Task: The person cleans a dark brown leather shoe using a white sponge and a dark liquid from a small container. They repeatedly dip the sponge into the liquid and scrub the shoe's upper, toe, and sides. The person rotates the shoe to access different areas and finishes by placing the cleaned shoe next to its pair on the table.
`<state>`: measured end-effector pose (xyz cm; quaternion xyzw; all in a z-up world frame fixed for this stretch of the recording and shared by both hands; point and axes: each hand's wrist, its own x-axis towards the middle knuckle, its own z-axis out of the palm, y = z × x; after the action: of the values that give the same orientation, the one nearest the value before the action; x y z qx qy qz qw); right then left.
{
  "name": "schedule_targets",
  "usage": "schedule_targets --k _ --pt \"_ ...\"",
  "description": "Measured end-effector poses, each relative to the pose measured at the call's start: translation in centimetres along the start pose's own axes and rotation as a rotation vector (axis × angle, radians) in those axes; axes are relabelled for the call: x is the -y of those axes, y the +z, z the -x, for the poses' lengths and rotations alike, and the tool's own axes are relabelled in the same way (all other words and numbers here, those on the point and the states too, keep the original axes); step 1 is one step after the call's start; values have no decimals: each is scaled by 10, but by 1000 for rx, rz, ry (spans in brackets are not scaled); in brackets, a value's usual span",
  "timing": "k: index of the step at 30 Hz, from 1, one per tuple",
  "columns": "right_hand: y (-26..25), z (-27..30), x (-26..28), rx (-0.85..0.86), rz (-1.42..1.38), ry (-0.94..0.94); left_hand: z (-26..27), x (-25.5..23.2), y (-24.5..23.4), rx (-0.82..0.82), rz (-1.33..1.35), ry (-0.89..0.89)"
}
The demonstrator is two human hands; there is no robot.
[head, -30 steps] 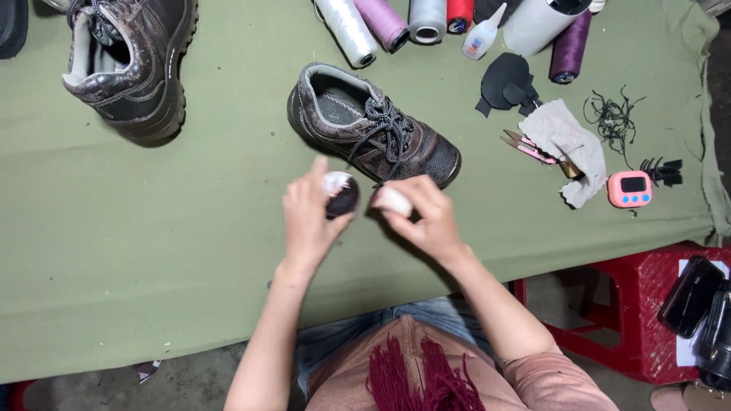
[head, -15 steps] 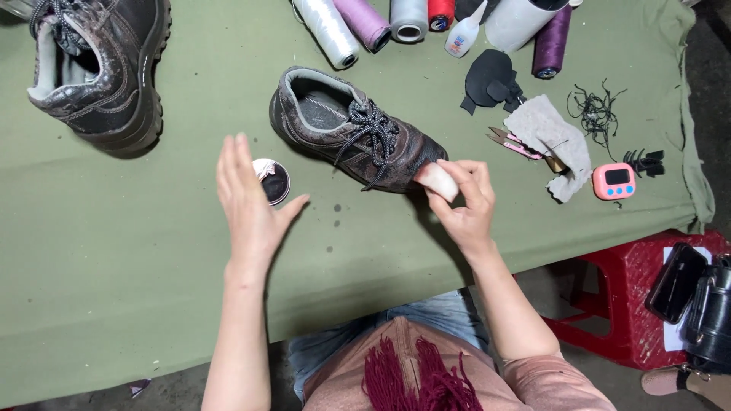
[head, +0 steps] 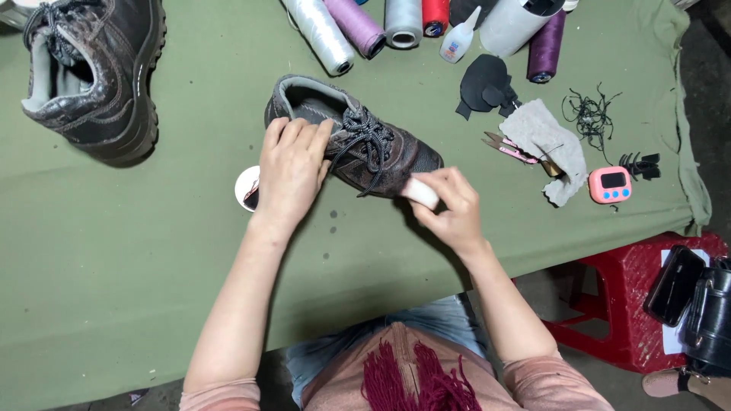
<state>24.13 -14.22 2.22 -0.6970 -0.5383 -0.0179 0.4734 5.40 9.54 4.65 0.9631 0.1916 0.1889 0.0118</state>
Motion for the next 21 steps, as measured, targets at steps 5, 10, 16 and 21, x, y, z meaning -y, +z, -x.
schedule_targets --k 5,10,16,21 --pt "-31 3 -15 -149 -154 165 -16 5 2 -117 35 182" --pt "-36 -5 5 -326 -420 302 -19 -53 -45 -209 114 239" --pt "-28 5 -2 -442 -554 311 0 -101 -34 -278 178 -167" --pt "-23 21 -8 -271 -546 389 22 -128 -23 -140 240 -311"
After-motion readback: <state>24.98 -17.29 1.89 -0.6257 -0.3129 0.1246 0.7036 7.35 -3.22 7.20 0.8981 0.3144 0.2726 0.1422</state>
